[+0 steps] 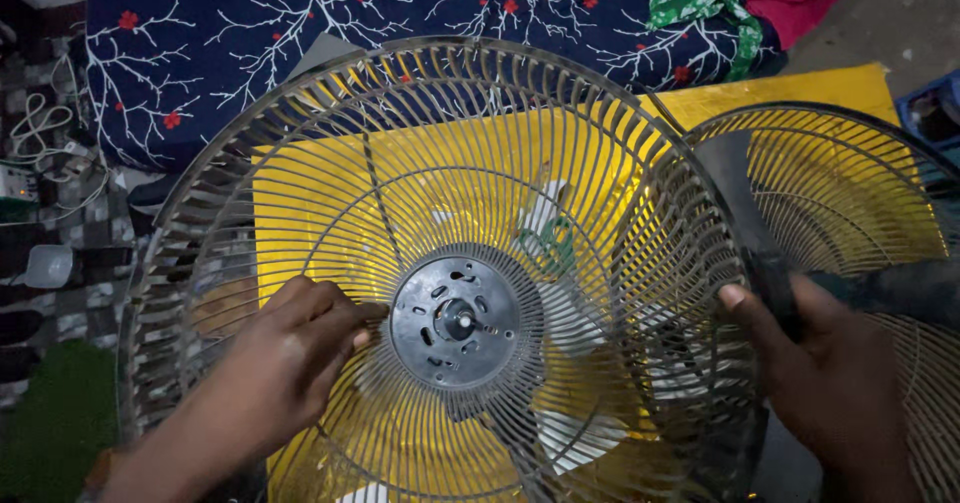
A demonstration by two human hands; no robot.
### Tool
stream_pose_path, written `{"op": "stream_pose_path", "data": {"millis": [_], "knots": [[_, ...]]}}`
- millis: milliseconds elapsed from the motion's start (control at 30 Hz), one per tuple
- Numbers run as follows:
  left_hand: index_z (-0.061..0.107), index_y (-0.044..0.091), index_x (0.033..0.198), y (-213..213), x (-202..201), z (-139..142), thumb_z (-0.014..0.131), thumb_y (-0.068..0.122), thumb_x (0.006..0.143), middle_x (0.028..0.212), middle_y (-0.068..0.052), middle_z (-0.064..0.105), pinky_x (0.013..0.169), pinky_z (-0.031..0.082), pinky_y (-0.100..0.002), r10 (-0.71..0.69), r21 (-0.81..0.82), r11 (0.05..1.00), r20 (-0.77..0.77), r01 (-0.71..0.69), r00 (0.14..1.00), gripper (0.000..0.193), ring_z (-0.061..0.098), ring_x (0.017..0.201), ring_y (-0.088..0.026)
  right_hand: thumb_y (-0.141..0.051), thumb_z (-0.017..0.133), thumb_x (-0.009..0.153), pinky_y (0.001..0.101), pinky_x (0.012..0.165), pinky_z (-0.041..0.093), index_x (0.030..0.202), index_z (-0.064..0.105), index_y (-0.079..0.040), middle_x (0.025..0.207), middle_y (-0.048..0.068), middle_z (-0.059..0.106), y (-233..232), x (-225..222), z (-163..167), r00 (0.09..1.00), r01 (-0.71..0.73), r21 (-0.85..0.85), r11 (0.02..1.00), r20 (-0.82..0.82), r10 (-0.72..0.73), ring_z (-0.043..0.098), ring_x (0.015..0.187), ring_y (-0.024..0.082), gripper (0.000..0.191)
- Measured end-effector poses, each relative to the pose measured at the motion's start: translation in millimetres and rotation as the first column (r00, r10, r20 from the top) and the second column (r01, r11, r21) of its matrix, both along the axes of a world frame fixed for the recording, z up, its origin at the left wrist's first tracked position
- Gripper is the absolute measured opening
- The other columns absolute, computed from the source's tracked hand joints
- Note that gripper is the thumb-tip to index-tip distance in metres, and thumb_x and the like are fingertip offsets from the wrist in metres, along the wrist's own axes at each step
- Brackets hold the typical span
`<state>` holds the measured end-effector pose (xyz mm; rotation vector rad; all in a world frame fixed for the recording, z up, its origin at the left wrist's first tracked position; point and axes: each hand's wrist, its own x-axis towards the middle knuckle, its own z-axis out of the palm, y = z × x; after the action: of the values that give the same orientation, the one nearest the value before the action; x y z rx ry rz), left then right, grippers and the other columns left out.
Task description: The person uses a screwdriver to remove the central nut from the front grille of an electric fan, detaches the grille, and then reattaches it by tightening the nut back onto the motor shaft.
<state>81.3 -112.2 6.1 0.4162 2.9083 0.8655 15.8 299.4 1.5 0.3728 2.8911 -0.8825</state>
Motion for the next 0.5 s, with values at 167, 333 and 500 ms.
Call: {"op": "stream_pose_path", "data": {"millis": [167, 333, 500], "knots": [[0.074, 0.006, 0.109, 0.8, -3.2, -0.4, 0.067, 0.01, 0.084, 0.088, -0.01, 0.067, 0.077, 0.05, -0.043, 0.005, -0.012, 1.0, 0.016, -0.005, 1.0, 0.027, 0.062, 0.087, -0.031, -0.029, 0.074, 0.1, 0.0373, 0.05, 0.039, 0.095, 0.072, 0.0, 0.059, 0.013, 0.053, 6.6, 4.9, -7.4, 0.999, -0.025, 0.098, 0.995, 0.038, 0.021, 0.046, 0.052, 0.017, 0.029], [0.073, 0.005, 0.11, 1.9, -6.6, 0.2, 0.067, 0.011, 0.084, 0.087, -0.011, 0.065, 0.076, 0.051, -0.043, 0.006, -0.019, 1.0, 0.003, -0.006, 1.0, 0.027, 0.062, 0.087, -0.031, -0.023, 0.073, 0.094, 0.0319, 0.052, 0.04, 0.099, 0.073, -0.002, 0.063, 0.006, 0.061, 8.7, 10.5, -16.3, 0.998, 0.026, -0.195, 0.98, -0.052, -0.037, 0.049, 0.06, 0.009, 0.022], [0.073, 0.006, 0.11, 1.5, -9.4, 0.8, 0.066, 0.01, 0.084, 0.087, -0.01, 0.065, 0.074, 0.049, -0.044, 0.013, -0.02, 1.0, 0.027, -0.013, 1.0, 0.027, 0.06, 0.086, -0.031, -0.023, 0.075, 0.096, 0.0325, 0.053, 0.044, 0.099, 0.075, 0.0, 0.066, 0.008, 0.062, 15.6, 13.1, -16.5, 1.0, 0.008, -0.083, 0.997, -0.014, -0.009, 0.053, 0.059, 0.011, 0.023]]}}
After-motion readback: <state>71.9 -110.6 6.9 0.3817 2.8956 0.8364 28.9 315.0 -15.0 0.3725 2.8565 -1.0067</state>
